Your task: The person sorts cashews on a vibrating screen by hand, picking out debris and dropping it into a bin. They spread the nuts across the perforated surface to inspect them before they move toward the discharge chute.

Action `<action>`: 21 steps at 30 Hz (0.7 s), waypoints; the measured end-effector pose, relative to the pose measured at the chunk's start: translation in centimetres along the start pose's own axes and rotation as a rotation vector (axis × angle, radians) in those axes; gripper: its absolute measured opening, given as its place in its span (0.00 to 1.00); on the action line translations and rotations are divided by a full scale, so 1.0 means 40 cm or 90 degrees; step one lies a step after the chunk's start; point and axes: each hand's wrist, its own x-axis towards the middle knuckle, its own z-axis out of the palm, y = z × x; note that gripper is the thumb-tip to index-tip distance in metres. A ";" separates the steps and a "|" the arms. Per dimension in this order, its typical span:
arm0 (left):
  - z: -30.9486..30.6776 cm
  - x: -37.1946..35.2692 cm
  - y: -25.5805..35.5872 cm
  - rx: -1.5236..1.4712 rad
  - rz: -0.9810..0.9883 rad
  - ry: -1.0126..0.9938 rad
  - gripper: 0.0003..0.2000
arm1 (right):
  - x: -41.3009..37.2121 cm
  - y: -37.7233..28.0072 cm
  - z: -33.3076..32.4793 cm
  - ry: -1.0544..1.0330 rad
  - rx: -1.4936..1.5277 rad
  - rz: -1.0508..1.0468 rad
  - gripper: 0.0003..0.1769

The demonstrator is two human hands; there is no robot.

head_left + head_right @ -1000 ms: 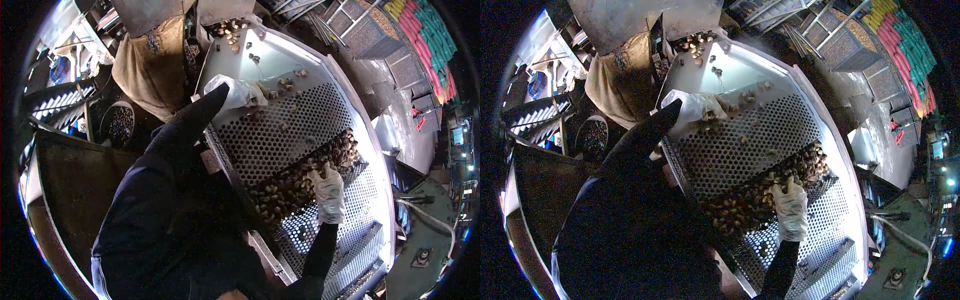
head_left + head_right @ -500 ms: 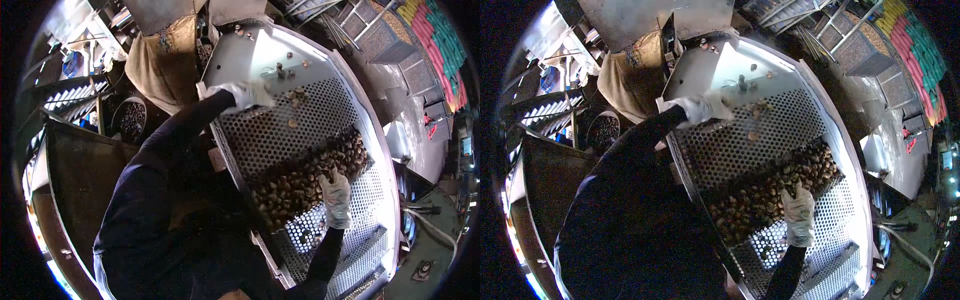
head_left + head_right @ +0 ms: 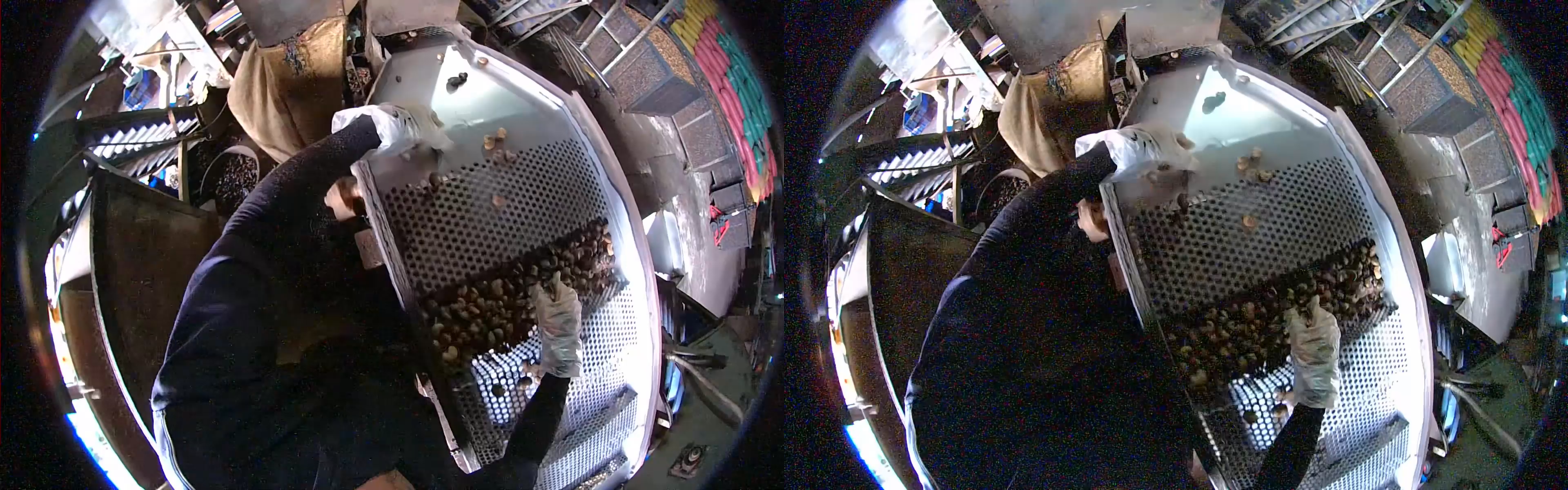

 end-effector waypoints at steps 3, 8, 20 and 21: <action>0.022 -0.014 -0.023 0.149 0.055 -0.003 0.22 | 0.008 0.004 0.002 0.020 -0.125 -0.083 0.42; 0.166 -0.025 -0.082 0.379 0.186 -0.046 0.21 | 0.028 -0.070 -0.028 -0.075 -0.095 0.003 0.43; 0.156 -0.025 -0.044 0.300 0.166 -0.011 0.22 | 0.033 -0.086 -0.099 0.112 0.141 0.121 0.23; 0.137 -0.012 -0.021 0.208 0.081 -0.033 0.26 | 0.048 -0.092 -0.112 0.120 0.145 0.175 0.16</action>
